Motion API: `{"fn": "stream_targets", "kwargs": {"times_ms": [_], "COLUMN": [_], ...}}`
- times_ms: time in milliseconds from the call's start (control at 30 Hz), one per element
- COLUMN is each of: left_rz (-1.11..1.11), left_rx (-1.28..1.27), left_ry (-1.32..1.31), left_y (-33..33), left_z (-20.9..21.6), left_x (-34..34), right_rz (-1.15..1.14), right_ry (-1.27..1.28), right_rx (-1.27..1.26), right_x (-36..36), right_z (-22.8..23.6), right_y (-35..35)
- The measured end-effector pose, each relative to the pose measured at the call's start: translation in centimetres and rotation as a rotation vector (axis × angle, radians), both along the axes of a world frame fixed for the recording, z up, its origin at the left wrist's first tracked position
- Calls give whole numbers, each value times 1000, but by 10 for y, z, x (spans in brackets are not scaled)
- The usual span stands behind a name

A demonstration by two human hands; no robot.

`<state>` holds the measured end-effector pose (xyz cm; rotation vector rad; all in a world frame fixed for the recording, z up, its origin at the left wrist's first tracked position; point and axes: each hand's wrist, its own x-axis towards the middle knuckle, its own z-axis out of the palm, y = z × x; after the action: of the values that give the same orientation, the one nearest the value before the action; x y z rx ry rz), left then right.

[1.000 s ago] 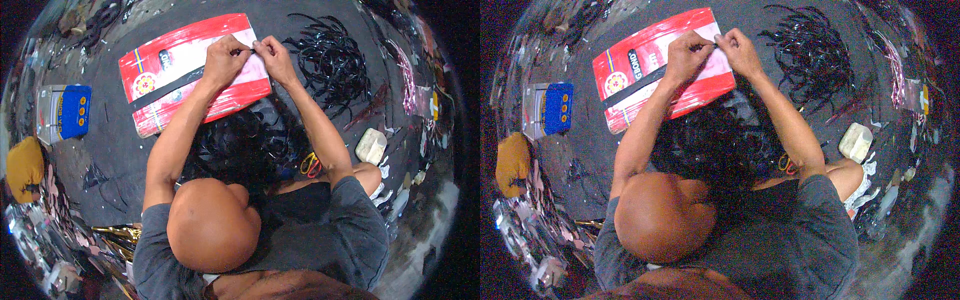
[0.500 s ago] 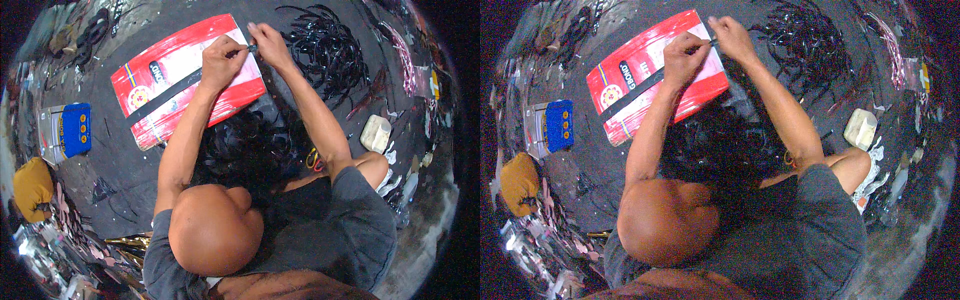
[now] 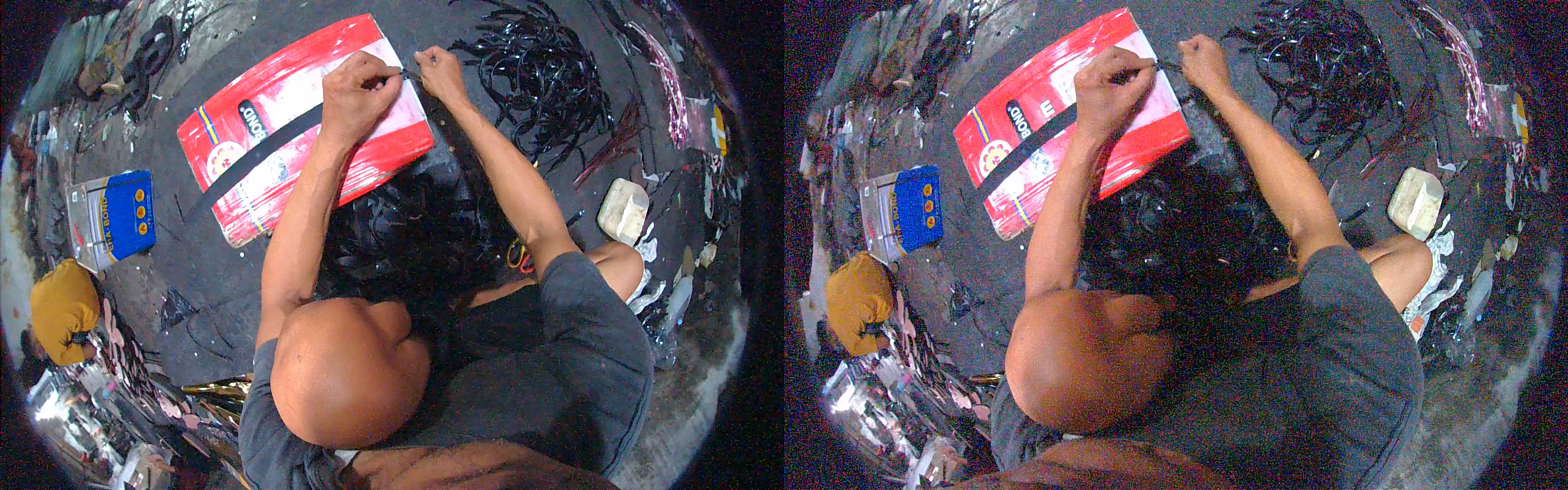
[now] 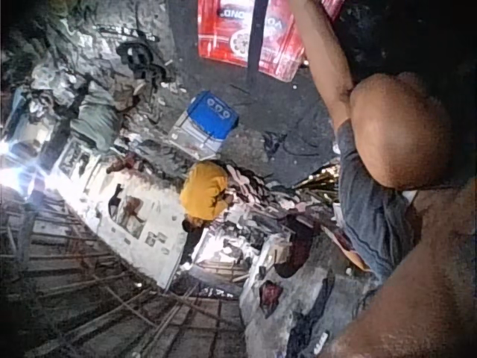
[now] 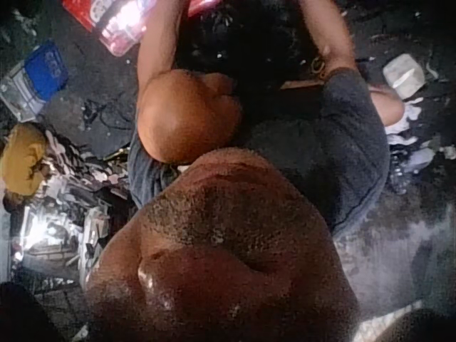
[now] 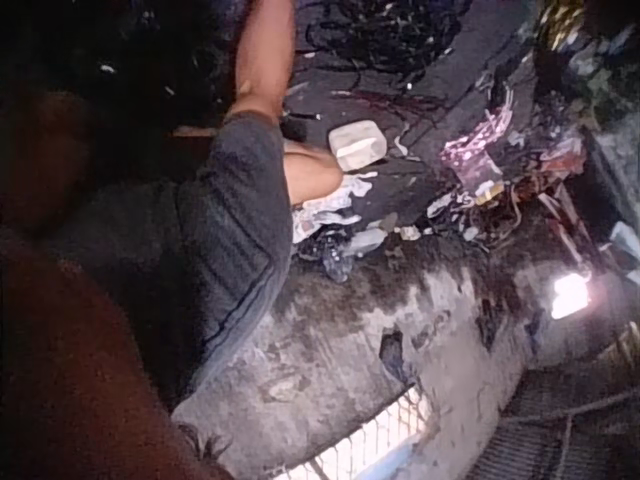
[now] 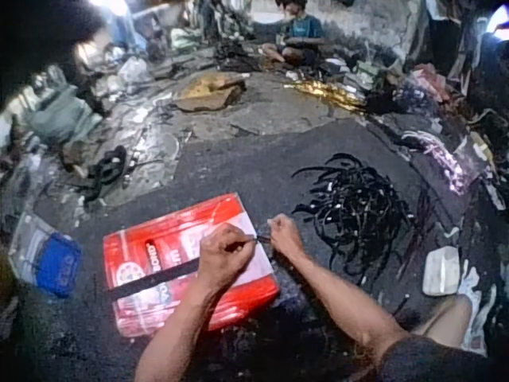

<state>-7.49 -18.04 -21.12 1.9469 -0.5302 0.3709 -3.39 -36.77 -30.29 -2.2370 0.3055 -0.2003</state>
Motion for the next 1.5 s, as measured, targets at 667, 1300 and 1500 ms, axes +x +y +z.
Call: {"fn": "stream_targets", "kwargs": {"times_ms": [667,1300,1500], "left_rz": [-19,-38,-62], "left_rx": [-37,-23,60], "left_ry": [-77,-70,-15], "left_y": [0,-4,1], "left_z": [-4,-1,1], "left_x": [-2,1,-1], "right_rz": [271,85,-59], "right_ry": [-143,-27,273], "right_rx": [52,-307,-457], "right_x": [-8,-18,-24], "right_z": [80,-106,-69], "right_y": [24,-68,-49]}}
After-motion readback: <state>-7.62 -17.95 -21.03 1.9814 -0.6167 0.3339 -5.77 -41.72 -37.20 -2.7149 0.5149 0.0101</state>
